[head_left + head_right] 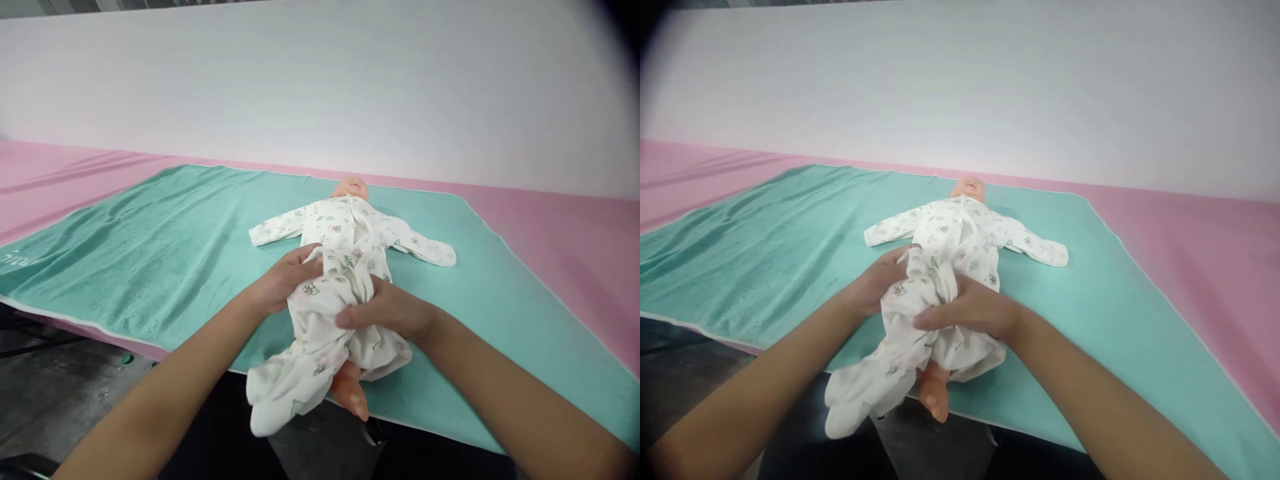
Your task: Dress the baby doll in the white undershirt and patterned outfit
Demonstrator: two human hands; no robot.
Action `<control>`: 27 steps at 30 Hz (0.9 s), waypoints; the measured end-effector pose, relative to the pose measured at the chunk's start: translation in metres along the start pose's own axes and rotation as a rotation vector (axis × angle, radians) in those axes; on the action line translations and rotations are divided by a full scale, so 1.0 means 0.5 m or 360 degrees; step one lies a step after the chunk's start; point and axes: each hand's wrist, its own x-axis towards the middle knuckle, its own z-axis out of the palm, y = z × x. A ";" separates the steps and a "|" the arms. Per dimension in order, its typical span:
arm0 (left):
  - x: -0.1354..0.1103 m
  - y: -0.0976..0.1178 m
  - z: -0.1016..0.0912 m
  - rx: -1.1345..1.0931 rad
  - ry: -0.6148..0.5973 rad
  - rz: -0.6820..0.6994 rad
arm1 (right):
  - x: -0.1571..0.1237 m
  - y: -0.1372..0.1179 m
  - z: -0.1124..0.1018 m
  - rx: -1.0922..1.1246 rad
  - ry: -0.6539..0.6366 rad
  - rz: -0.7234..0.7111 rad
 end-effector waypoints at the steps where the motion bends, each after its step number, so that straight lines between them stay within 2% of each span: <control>1: -0.002 0.004 0.000 0.0092 -0.0038 -0.0041 | -0.001 0.006 -0.004 0.0127 0.0023 -0.0037; 4: -0.006 0.014 -0.004 0.0308 -0.0211 -0.0248 | 0.000 0.021 -0.014 0.0398 0.0108 -0.0160; 6: -0.008 0.013 -0.007 0.0275 -0.0262 -0.0297 | 0.001 0.024 -0.017 0.0411 0.0130 -0.0186; 10: -0.004 -0.002 -0.013 -0.0063 -0.0024 -0.0055 | 0.002 0.006 -0.012 -0.0024 0.0004 -0.0078; 12: -0.003 -0.009 -0.013 -0.0108 0.0062 -0.0036 | 0.000 -0.004 -0.008 -0.0260 -0.0079 -0.0002; 14: -0.002 -0.012 -0.010 -0.0085 0.0110 -0.0046 | -0.002 -0.009 -0.005 -0.0290 -0.0117 0.0025; 16: -0.004 -0.010 -0.008 -0.0040 0.0123 -0.0045 | -0.003 -0.004 -0.006 -0.0100 -0.0129 -0.0012; 19: -0.009 0.000 -0.009 0.0080 -0.0072 -0.0151 | 0.000 0.012 -0.011 0.0266 -0.0120 -0.0139; 22: -0.014 0.009 -0.015 0.0186 -0.0327 -0.0341 | 0.003 0.021 -0.014 0.0366 -0.0066 -0.0233; 24: -0.015 0.007 -0.020 0.0129 -0.0261 -0.0315 | 0.003 0.017 -0.012 0.0249 -0.0018 -0.0186; 27: -0.012 -0.005 -0.024 -0.0114 0.0006 -0.0115 | -0.001 -0.002 -0.003 -0.0118 -0.0054 -0.0027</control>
